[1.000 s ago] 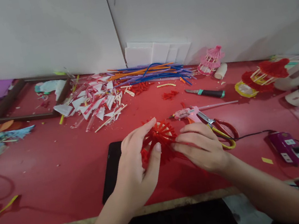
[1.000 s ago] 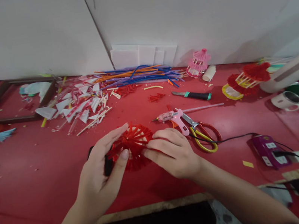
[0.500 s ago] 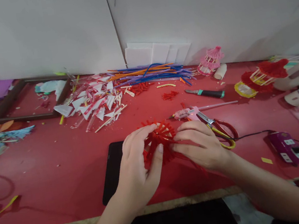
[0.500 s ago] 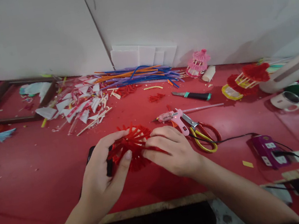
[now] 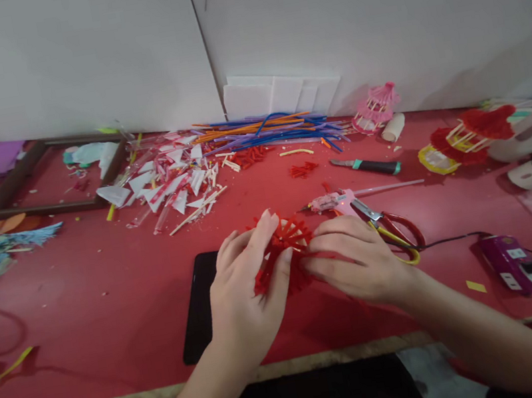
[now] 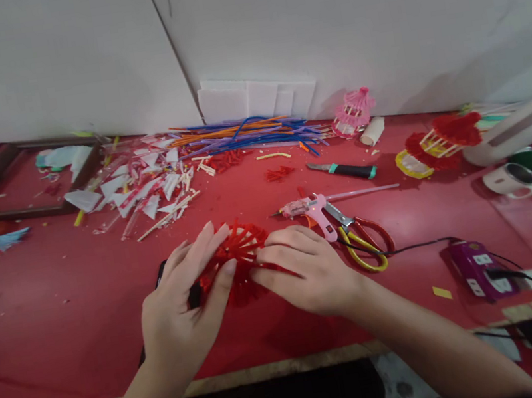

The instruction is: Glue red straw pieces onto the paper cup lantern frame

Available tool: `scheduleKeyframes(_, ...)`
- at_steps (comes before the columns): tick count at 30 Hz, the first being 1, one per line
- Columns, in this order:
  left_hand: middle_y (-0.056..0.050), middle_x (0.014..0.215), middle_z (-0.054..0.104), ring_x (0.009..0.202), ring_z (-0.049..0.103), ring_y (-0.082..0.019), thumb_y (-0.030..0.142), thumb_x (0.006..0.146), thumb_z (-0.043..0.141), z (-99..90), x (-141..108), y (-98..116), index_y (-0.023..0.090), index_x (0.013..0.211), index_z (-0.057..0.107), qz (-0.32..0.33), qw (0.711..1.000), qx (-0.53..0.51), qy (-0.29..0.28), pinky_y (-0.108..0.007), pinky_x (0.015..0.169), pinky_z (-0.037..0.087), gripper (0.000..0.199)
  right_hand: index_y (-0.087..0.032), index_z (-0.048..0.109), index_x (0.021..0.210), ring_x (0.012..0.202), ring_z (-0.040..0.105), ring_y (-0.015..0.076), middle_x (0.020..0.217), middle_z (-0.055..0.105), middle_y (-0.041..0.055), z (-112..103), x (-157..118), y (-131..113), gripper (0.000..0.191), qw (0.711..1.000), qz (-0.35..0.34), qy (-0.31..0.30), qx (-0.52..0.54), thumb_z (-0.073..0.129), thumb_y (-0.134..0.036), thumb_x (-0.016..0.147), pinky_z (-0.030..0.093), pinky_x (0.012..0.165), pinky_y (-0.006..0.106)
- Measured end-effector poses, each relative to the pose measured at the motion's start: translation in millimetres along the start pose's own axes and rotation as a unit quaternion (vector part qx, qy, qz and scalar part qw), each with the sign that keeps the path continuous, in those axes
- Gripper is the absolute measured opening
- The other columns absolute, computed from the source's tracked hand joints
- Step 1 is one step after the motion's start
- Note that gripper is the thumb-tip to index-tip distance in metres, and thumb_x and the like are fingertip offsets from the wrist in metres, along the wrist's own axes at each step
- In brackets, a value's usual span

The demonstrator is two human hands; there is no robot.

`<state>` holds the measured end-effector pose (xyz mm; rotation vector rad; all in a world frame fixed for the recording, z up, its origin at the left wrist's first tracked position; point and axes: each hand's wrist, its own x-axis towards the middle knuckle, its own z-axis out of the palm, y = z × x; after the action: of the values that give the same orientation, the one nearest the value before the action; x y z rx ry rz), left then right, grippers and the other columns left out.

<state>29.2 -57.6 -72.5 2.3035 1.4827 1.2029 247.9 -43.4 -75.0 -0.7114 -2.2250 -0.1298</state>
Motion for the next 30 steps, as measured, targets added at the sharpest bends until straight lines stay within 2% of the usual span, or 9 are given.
scheduleKeyframes(6,-0.009,0.134,0.077,0.115,0.076,-0.023,0.021,0.101,0.065,2.7,0,3,0.020,0.139,0.066,-0.015,1.000,0.001,0.016,-0.037,0.107,0.060,0.038,-0.018,0.075,0.101,0.103,0.069,0.0209,0.099,0.078,0.0051,0,1,4,0.009,0.999,-0.021,-0.023,0.024,0.067,-0.016,0.097,0.061,0.090,0.037)
scheduleKeyframes(9,-0.008,0.132,0.078,0.115,0.076,-0.023,0.019,0.101,0.064,3.1,1,4,0.021,0.137,0.066,-0.027,1.000,-0.003,0.012,-0.036,0.103,0.063,0.036,-0.017,0.075,0.102,0.104,0.070,0.0225,0.101,0.078,0.0076,-1,4,3,0.010,0.998,-0.010,-0.015,0.062,0.068,-0.015,0.095,0.062,0.091,0.039)
scheduleKeyframes(14,-0.007,0.130,0.079,0.118,0.074,-0.025,0.019,0.100,0.063,2.8,2,6,0.023,0.141,0.061,-0.031,0.999,-0.017,-0.002,-0.041,0.106,0.062,0.041,-0.020,0.074,0.103,0.094,0.072,0.0191,0.097,0.078,0.0054,-3,17,1,0.008,0.988,0.095,0.016,0.120,0.070,-0.018,0.097,0.061,0.092,0.040)
scheduleKeyframes(17,-0.009,0.137,0.075,0.124,0.072,-0.026,0.020,0.101,0.061,1.4,0,8,0.024,0.147,0.054,-0.034,0.999,-0.029,-0.015,-0.047,0.112,0.058,0.047,-0.021,0.074,0.103,0.093,0.073,0.0179,0.096,0.078,0.0044,-2,27,1,0.006,0.978,0.156,0.027,0.135,0.074,-0.023,0.098,0.060,0.089,0.035)
scheduleKeyframes(19,-0.013,0.144,0.070,0.129,0.070,-0.029,0.023,0.101,0.061,0.6,-2,8,0.023,0.150,0.050,-0.035,0.998,-0.035,-0.026,-0.052,0.115,0.056,0.051,-0.020,0.076,0.103,0.092,0.073,0.0173,0.097,0.078,0.0048,0,32,2,0.009,0.973,0.173,0.019,0.152,0.076,-0.026,0.097,0.059,0.086,0.032)
scheduleKeyframes(22,-0.019,0.150,0.064,0.134,0.066,-0.035,0.027,0.099,0.062,1.5,-4,7,0.020,0.155,0.042,-0.027,0.998,-0.037,-0.032,-0.060,0.114,0.054,0.060,-0.019,0.078,0.106,0.088,0.072,0.0162,0.097,0.077,0.0046,5,37,3,0.013,0.971,0.174,0.005,0.163,0.075,-0.030,0.098,0.057,0.083,0.031)
scheduleKeyframes(25,-0.020,0.149,0.065,0.134,0.067,-0.037,0.026,0.098,0.062,4.4,-5,4,0.022,0.156,0.039,-0.033,0.998,-0.038,-0.046,-0.066,0.114,0.052,0.063,-0.019,0.079,0.110,0.088,0.070,0.0153,0.098,0.077,0.0048,9,39,6,0.018,0.974,0.160,-0.007,0.163,0.070,-0.032,0.102,0.056,0.081,0.031)
scheduleKeyframes(28,-0.019,0.147,0.067,0.134,0.068,-0.036,0.028,0.098,0.065,6.2,-7,1,0.026,0.161,0.029,-0.058,0.995,-0.057,-0.066,-0.067,0.115,0.051,0.072,-0.020,0.080,0.113,0.092,0.069,0.0153,0.100,0.076,0.0053,13,40,11,0.020,0.976,0.137,-0.030,0.166,0.066,-0.032,0.104,0.056,0.085,0.032)
scheduleKeyframes(30,-0.018,0.147,0.068,0.135,0.068,-0.035,0.034,0.098,0.070,5.8,-8,0,0.027,0.163,0.024,-0.068,0.994,-0.064,-0.060,-0.065,0.115,0.052,0.080,-0.021,0.080,0.113,0.093,0.069,0.0158,0.101,0.076,0.0052,14,41,14,0.020,0.976,0.128,-0.042,0.171,0.066,-0.032,0.105,0.056,0.085,0.033)
